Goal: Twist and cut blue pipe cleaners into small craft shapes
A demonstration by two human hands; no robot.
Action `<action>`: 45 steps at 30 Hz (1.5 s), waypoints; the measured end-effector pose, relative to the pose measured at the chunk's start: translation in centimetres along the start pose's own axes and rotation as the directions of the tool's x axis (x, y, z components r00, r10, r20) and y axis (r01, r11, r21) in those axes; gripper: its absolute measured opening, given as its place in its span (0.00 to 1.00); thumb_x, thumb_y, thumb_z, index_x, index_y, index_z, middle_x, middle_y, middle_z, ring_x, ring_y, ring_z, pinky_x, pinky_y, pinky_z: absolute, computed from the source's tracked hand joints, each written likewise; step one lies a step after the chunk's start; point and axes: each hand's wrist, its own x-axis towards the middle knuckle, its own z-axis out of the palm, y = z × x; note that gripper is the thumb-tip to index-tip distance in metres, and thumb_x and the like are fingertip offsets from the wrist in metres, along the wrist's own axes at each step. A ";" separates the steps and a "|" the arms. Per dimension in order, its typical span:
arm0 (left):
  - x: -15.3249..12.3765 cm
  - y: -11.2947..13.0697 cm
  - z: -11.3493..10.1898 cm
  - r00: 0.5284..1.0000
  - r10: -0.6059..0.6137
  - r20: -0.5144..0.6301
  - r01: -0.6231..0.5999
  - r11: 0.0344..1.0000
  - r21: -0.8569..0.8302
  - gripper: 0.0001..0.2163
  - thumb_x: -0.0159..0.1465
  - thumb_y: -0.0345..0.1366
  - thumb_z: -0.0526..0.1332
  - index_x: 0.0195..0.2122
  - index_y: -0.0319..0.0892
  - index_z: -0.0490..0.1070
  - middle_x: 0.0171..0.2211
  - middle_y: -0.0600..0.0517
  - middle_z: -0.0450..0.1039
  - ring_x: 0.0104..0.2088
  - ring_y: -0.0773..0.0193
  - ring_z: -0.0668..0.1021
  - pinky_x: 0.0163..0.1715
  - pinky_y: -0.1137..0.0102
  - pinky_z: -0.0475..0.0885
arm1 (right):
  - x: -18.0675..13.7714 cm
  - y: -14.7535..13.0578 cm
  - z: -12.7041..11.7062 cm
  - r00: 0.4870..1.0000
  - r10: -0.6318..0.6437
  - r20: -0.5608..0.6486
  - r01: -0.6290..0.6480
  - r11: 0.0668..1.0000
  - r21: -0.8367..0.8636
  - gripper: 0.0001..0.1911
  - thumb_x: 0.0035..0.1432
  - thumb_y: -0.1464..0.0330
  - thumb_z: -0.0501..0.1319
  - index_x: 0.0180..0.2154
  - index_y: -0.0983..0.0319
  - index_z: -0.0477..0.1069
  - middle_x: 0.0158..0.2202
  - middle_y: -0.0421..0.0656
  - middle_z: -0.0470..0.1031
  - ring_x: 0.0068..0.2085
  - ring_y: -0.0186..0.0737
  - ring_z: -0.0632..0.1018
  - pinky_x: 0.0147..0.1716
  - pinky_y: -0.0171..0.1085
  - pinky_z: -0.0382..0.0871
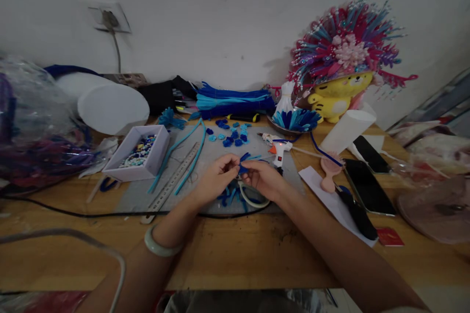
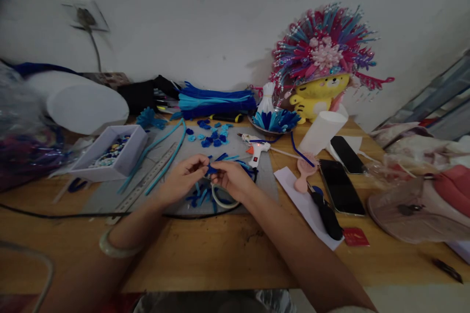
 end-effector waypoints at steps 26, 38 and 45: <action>0.2 -0.6 0.9 0.981 -0.189 -0.054 0.166 0.943 -0.287 0.07 0.54 0.36 0.59 0.22 0.39 0.67 0.20 0.55 0.65 0.21 0.72 0.67 0.24 0.76 0.61 | 1.0 0.4 -0.9 0.953 -0.292 -0.078 0.277 0.947 -0.163 0.04 0.45 0.70 0.61 0.27 0.63 0.73 0.21 0.38 0.72 0.23 0.33 0.73 0.32 0.37 0.68; 0.3 0.3 0.6 0.972 -0.149 -0.183 0.124 0.982 -0.143 0.07 0.53 0.38 0.58 0.28 0.40 0.66 0.23 0.57 0.65 0.21 0.72 0.69 0.25 0.75 0.64 | 0.9 0.2 -1.0 0.933 -0.341 -0.112 0.286 0.895 -0.341 0.05 0.40 0.71 0.63 0.26 0.62 0.72 0.20 0.36 0.71 0.23 0.32 0.72 0.30 0.36 0.66; 0.2 0.4 0.6 0.983 -0.112 -0.145 0.108 0.994 -0.032 0.07 0.54 0.38 0.57 0.29 0.40 0.66 0.24 0.57 0.66 0.24 0.70 0.71 0.28 0.74 0.65 | 0.9 0.2 -1.0 0.915 -0.394 -0.084 0.326 0.846 -0.421 0.07 0.42 0.68 0.62 0.27 0.62 0.70 0.22 0.36 0.70 0.25 0.32 0.72 0.29 0.34 0.66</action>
